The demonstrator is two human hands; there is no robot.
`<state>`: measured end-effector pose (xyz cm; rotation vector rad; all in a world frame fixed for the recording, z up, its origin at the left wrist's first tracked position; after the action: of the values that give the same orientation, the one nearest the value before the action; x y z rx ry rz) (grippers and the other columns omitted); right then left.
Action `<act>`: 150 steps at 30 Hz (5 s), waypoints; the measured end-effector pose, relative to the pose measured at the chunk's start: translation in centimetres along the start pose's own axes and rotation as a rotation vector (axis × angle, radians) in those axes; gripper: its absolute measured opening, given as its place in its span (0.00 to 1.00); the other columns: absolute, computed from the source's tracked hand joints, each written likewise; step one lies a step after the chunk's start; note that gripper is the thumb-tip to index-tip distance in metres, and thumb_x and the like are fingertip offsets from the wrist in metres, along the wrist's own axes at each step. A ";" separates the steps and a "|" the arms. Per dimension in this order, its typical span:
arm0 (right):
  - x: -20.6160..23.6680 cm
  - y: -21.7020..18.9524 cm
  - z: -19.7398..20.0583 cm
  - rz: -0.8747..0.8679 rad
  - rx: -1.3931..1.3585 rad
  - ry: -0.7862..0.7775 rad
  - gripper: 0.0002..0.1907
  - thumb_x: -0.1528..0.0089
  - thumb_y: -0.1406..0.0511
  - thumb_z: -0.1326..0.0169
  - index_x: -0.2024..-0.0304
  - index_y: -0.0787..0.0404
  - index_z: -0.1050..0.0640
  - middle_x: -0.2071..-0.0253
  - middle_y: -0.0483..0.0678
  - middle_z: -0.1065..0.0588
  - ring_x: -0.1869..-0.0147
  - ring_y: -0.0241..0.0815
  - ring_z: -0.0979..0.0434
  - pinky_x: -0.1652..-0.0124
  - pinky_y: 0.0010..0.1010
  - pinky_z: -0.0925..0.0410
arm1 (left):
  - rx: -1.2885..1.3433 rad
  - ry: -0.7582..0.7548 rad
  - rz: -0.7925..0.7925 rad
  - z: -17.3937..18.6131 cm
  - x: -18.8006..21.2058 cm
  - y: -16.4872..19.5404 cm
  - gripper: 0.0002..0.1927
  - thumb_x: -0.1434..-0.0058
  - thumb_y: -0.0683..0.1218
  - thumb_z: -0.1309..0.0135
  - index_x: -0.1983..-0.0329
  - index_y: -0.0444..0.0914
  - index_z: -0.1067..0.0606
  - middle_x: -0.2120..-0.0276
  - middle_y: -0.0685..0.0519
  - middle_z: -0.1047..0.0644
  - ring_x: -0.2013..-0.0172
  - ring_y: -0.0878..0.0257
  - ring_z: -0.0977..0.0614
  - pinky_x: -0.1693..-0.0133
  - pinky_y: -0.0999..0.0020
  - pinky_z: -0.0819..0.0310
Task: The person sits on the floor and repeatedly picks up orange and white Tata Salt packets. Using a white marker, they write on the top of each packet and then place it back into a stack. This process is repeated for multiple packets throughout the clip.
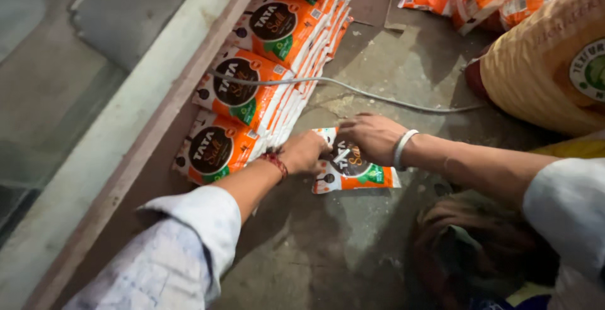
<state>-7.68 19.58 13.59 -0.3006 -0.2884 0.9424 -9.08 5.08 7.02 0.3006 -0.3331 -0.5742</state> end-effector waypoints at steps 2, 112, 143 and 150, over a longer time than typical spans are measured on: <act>0.1 0.2 -0.3 0.021 -0.011 0.009 0.22 0.48 0.71 0.46 0.52 0.50 0.17 0.57 0.52 0.19 0.48 0.54 0.21 0.48 0.42 0.31 | -0.023 0.028 -0.017 0.4 0.3 0.4 0.17 0.54 0.46 0.37 0.60 0.52 0.15 0.64 0.47 0.17 0.62 0.49 0.15 0.57 0.56 0.19; 6.4 11.7 -8.7 -0.955 -1.054 0.044 0.15 0.40 0.56 0.38 0.69 0.61 0.21 0.80 0.43 0.32 0.82 0.37 0.40 0.80 0.33 0.48 | 1.457 0.704 0.652 -11.2 9.7 1.1 0.14 0.36 0.47 0.41 0.58 0.30 0.20 0.67 0.53 0.18 0.67 0.68 0.21 0.64 0.70 0.26; 4.2 -19.3 -10.1 -0.666 -1.469 -0.547 0.15 0.38 0.58 0.45 0.64 0.63 0.17 0.77 0.42 0.28 0.85 0.31 0.42 0.85 0.26 0.50 | 2.116 1.143 0.541 -5.9 32.8 6.6 0.22 0.45 0.39 0.40 0.46 0.34 0.24 0.55 0.48 0.17 0.56 0.56 0.15 0.51 0.59 0.20; 3.9 -20.3 -8.4 -0.688 -1.305 -0.545 0.13 0.37 0.61 0.46 0.59 0.63 0.17 0.75 0.42 0.30 0.82 0.30 0.42 0.83 0.25 0.51 | 1.979 1.327 0.601 -7.2 38.8 4.7 0.22 0.47 0.37 0.40 0.46 0.34 0.25 0.55 0.47 0.17 0.58 0.54 0.15 0.53 0.55 0.19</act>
<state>12.72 10.53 13.93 -1.0496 -1.4170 0.0076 26.58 -12.06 10.85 2.2375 0.4505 0.8279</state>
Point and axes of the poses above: each hand's wrist, its own x-axis away from the middle knuckle, its own z-axis out of the back of the hand, y = z × x, the point moved 6 cm from there along -x, towards the middle knuckle
